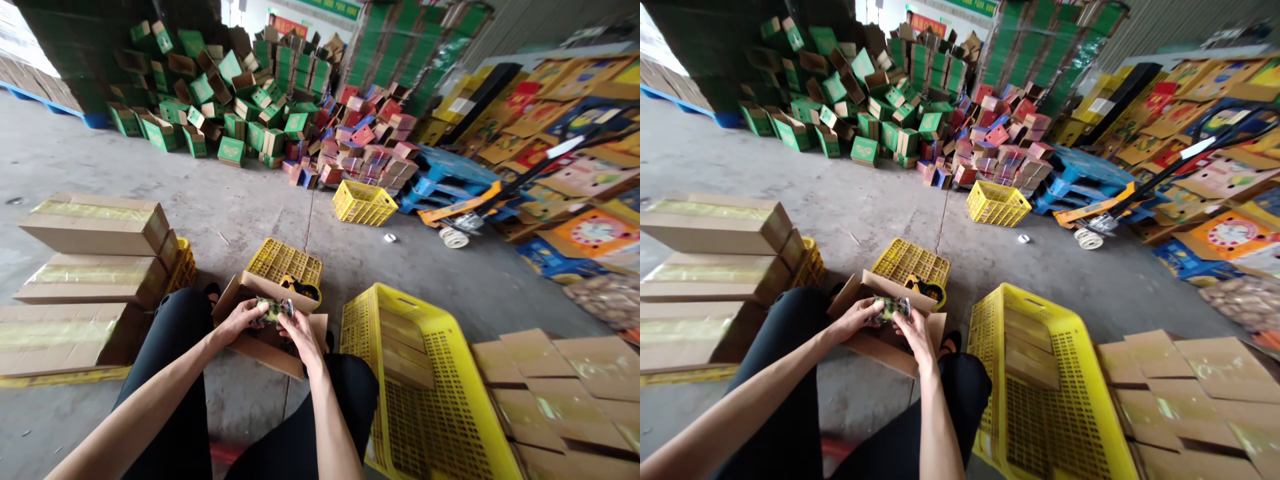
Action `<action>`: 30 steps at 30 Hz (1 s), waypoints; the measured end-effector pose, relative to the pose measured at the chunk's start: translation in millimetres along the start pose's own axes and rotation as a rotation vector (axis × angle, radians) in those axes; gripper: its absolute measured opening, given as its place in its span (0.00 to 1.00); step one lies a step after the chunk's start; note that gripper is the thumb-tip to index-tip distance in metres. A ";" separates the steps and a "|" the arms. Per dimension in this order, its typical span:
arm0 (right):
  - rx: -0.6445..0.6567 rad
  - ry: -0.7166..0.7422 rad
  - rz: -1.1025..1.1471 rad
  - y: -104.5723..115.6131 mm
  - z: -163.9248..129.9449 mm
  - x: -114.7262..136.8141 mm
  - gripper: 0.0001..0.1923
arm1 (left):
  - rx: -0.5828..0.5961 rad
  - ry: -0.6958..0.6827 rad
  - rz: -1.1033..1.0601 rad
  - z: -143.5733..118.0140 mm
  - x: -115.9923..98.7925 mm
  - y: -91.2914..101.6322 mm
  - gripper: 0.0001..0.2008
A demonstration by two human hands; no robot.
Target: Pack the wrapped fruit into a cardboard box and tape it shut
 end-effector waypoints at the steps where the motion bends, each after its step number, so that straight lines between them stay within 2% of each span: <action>1: 0.004 0.003 -0.003 -0.3 -0.3 0.9 0.30 | -0.004 0.003 -0.002 -0.4 0.1 0.4 0.31; 6: 0.018 0.017 -0.021 -1.6 -0.2 4.0 0.27 | -0.011 0.002 0.003 -3.2 -2.4 -0.3 0.31; 15: 0.012 0.028 -0.009 -0.2 -1.6 6.3 0.29 | 0.027 -0.018 0.003 -3.8 -5.7 -3.7 0.30; 24: -0.020 0.023 0.011 2.5 -2.4 5.1 0.27 | 0.023 -0.012 0.002 -5.7 -7.5 -5.2 0.29; 30: 0.003 0.011 -0.007 0.3 -1.5 3.8 0.27 | 0.024 0.000 0.020 -4.3 -4.9 -4.1 0.30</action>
Point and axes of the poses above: each hand's wrist, its own z-axis towards the middle knuckle, its own y-axis out of the back of the hand, x = y × z, the point moved 9 cm from there along z, towards the middle knuckle, and after that the axes turned 13 degrees about -z, right-handed, at the moved point
